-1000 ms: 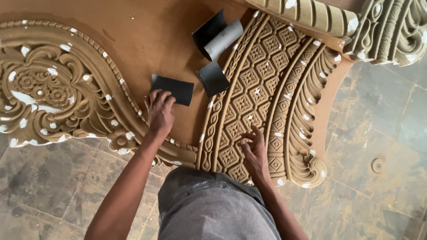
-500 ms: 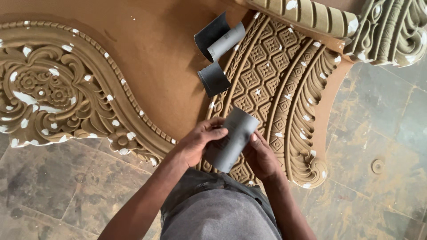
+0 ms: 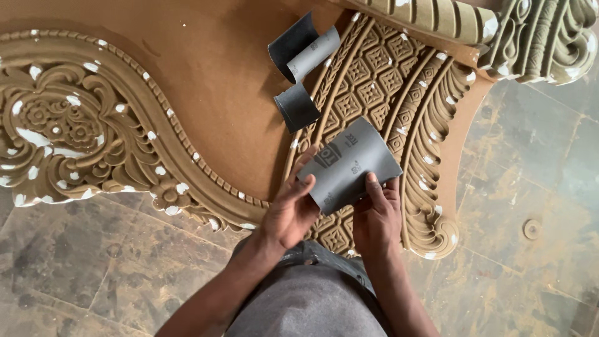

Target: The person sands a large piece of ornate wooden furniture with multiple pieces of sandpaper, using their hands to rub the surface and folding the sandpaper to reach into decorative grooves.

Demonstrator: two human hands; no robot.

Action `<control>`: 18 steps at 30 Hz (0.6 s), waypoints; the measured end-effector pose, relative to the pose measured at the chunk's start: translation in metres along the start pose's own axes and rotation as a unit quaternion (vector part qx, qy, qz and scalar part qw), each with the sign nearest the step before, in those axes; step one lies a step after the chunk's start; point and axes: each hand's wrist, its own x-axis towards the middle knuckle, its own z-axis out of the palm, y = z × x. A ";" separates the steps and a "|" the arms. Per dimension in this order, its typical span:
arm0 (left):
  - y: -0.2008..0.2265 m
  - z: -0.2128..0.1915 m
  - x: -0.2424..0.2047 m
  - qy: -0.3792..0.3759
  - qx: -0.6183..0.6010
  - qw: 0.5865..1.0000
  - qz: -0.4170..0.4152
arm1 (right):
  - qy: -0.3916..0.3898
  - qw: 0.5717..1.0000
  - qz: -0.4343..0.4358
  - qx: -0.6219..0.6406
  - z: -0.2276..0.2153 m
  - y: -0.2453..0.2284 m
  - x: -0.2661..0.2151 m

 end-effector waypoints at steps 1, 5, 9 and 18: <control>-0.001 0.005 -0.001 -0.001 0.001 1.000 0.000 | -0.001 1.000 -0.001 0.001 0.004 0.001 -0.003; -0.004 0.016 -0.002 0.105 0.099 0.989 -0.008 | -0.009 0.997 -0.075 -0.017 0.003 -0.002 -0.012; 0.000 0.017 0.006 0.171 0.182 0.968 -0.026 | 0.005 0.993 -0.113 -0.030 -0.012 0.006 -0.016; -0.005 0.021 0.002 0.069 0.143 0.987 -0.033 | -0.244 0.753 -0.361 -0.493 -0.015 -0.003 -0.020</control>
